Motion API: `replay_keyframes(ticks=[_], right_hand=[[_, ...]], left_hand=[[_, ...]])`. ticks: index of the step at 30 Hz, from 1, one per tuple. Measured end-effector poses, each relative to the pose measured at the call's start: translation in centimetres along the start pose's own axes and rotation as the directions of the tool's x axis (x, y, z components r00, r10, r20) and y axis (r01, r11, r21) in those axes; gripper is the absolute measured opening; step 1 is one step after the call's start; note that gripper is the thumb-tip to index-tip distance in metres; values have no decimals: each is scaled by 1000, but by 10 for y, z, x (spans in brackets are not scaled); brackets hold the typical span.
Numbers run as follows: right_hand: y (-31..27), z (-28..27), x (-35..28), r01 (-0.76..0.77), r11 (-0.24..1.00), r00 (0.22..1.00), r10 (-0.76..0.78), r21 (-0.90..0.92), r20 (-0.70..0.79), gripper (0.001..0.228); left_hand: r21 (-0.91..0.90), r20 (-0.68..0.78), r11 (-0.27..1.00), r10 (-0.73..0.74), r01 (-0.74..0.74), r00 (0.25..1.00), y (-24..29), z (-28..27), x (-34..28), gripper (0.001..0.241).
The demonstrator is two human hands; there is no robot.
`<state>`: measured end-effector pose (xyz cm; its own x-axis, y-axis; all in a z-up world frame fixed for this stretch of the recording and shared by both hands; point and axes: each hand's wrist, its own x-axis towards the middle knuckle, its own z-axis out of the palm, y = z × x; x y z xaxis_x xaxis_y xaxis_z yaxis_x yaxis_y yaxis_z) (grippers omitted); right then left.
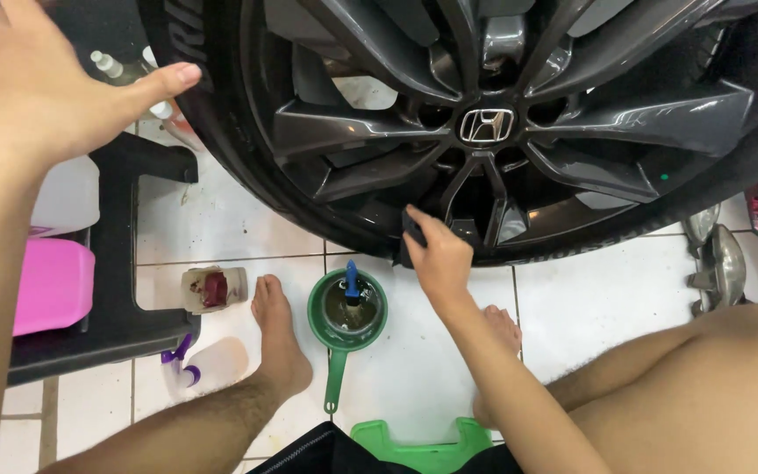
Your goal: The person sits on a low stool and wipes a black Honda car wheel with a dark cloth. They repeatedly dip the cloth into a green bucket of liquid and clean the spokes and rim of the wheel.
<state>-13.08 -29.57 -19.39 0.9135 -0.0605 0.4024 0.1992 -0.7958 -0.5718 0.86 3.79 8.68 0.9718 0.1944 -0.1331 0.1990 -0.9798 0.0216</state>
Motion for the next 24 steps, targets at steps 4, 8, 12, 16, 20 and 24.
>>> replay_keyframes(ticks=[4,8,12,16,20,24], right_hand=[[-3,21,-24,-93,996,978,95,-18,185,44],[-16,35,-4,-168,979,955,133,115,264,32],[-38,38,9,-324,908,925,246,264,290,29],[-38,39,-4,-172,918,980,123,357,155,32],[-36,31,-20,-19,968,994,-8,250,108,44],[-38,38,-31,38,996,995,-44,75,84,60]], left_hand=[[-493,-314,728,361,-476,878,18,28,-4,99],[-508,-255,774,285,-379,924,21,115,8,152],[-509,-284,777,254,-370,925,29,120,9,142],[-439,-347,806,255,-397,902,30,123,10,143],[-514,-357,753,247,-410,901,30,123,6,146],[-500,-355,771,234,-396,905,32,119,5,146]])
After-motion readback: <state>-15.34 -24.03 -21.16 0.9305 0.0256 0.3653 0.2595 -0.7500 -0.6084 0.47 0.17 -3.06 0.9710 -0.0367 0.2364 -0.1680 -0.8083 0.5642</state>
